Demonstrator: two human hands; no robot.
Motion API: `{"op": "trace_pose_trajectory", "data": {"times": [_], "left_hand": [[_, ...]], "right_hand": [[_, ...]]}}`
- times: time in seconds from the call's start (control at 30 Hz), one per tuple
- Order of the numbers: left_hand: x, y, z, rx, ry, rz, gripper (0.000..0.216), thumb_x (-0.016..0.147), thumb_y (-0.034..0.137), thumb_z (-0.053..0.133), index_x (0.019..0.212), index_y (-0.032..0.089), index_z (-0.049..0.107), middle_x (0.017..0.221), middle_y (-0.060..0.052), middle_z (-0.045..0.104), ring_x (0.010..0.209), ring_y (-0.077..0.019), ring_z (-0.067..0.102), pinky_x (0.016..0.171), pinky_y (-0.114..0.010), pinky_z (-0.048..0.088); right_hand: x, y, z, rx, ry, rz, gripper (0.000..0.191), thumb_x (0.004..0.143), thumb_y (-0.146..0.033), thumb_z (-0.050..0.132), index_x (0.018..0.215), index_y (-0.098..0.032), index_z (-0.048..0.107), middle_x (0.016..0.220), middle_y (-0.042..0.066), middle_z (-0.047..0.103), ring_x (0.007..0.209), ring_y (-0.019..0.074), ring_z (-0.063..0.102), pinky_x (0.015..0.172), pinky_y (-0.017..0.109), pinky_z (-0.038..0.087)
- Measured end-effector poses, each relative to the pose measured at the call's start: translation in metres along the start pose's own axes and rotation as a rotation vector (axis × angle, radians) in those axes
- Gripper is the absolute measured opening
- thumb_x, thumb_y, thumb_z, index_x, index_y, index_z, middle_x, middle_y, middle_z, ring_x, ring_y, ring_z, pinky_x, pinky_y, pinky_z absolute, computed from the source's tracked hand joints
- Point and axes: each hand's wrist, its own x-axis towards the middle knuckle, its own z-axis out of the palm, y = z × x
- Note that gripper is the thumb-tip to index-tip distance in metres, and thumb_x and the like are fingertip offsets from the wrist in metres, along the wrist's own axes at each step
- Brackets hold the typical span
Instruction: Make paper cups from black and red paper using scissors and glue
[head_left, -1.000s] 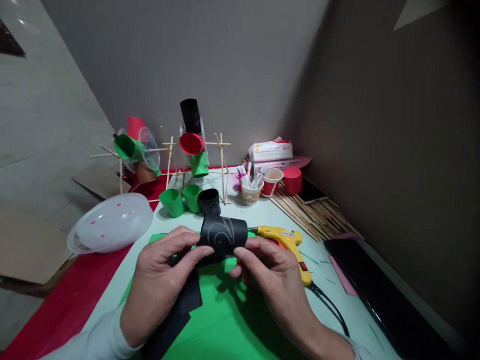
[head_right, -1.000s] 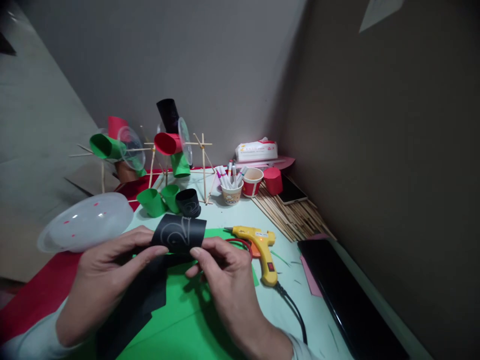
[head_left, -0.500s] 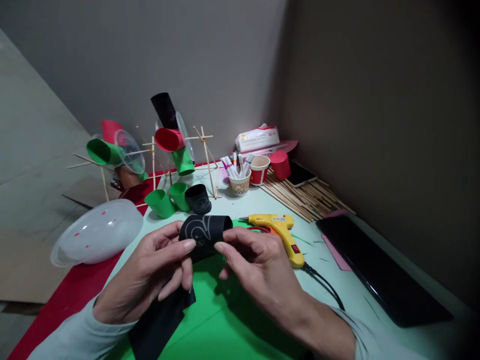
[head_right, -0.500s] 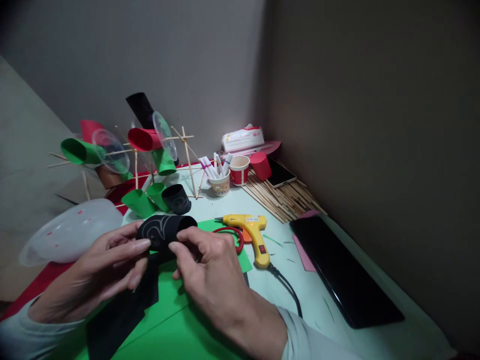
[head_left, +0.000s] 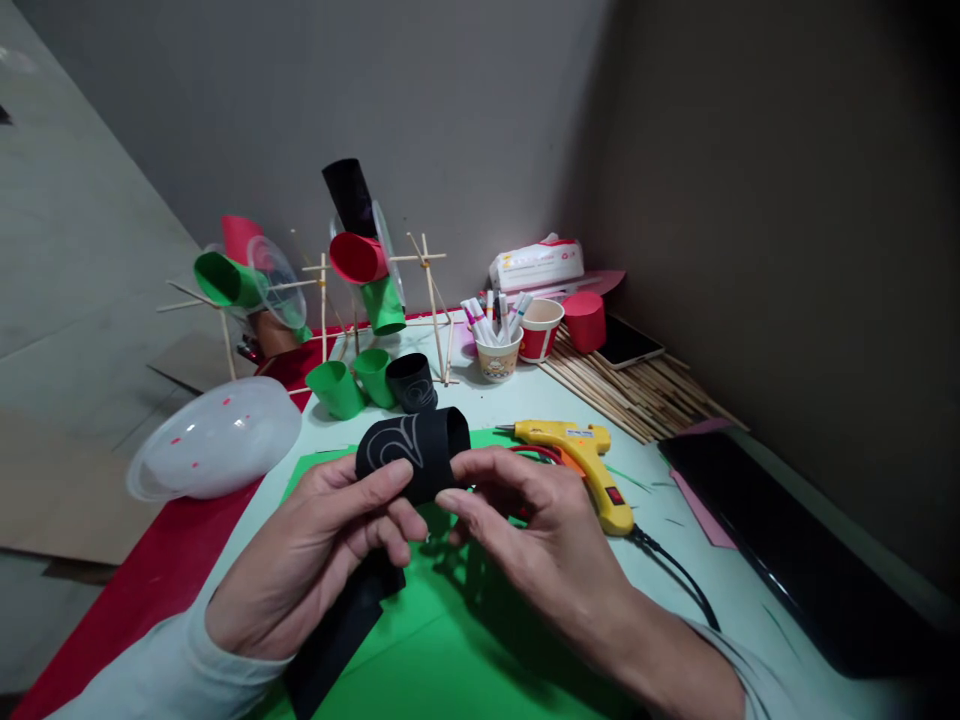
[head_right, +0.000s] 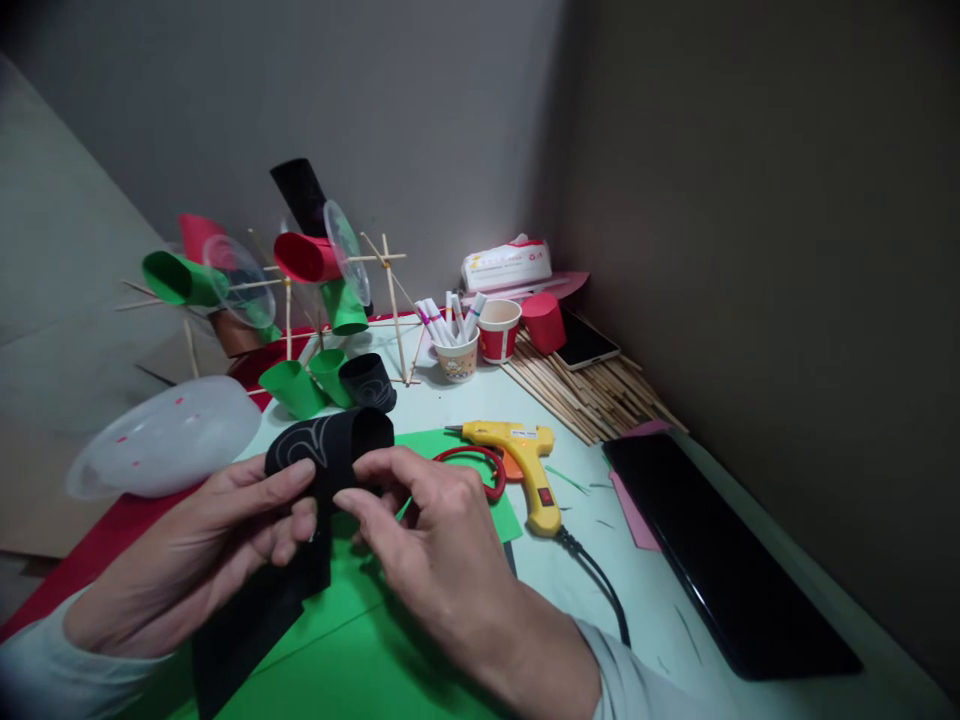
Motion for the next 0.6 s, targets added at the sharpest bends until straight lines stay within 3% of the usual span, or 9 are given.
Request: {"op": "trace_pose_trajectory", "data": {"times": [0.07, 0.23, 0.4, 0.6], "left_hand": [[-0.001, 0.004, 0.002, -0.053, 0.032, -0.009, 0.002, 0.082, 0.011, 0.077, 0.080, 0.010, 0.075, 0.055, -0.005, 0.071, 0.042, -0.0102, 0.064, 0.041, -0.011, 0.053], [-0.004, 0.008, 0.005, -0.136, 0.159, -0.074, 0.024, 0.083, 0.006, 0.072, 0.062, 0.014, 0.065, 0.044, -0.003, 0.066, 0.031, -0.0081, 0.056, 0.034, -0.010, 0.047], [-0.005, 0.005, 0.001, -0.149, 0.106, -0.085, 0.024, 0.074, 0.015, 0.085, 0.067, 0.016, 0.062, 0.045, -0.004, 0.068, 0.024, -0.0079, 0.050, 0.028, -0.011, 0.042], [-0.007, 0.005, 0.001, -0.156, 0.075, -0.079, 0.034, 0.061, 0.021, 0.094, 0.070, 0.016, 0.062, 0.046, -0.005, 0.069, 0.029, -0.0100, 0.055, 0.030, -0.013, 0.046]], "right_hand": [[0.001, -0.001, 0.000, 0.003, 0.001, 0.002, 0.008, 0.089, -0.027, 0.073, 0.096, -0.023, 0.074, 0.069, -0.003, 0.071, 0.058, 0.0145, 0.070, 0.054, 0.022, 0.051], [0.001, -0.004, 0.001, 0.129, 0.002, 0.057, 0.011, 0.090, -0.031, 0.072, 0.083, -0.023, 0.071, 0.070, -0.002, 0.072, 0.056, 0.0125, 0.069, 0.050, 0.019, 0.049], [0.002, -0.009, 0.003, 0.316, 0.019, 0.168, 0.014, 0.086, -0.032, 0.074, 0.079, -0.021, 0.069, 0.062, -0.002, 0.072, 0.049, 0.0109, 0.064, 0.047, 0.018, 0.048], [0.004, -0.011, 0.004, 0.434, 0.049, 0.217, 0.014, 0.088, -0.030, 0.074, 0.080, -0.019, 0.068, 0.071, 0.001, 0.079, 0.061, 0.0107, 0.072, 0.062, 0.017, 0.055]]}}
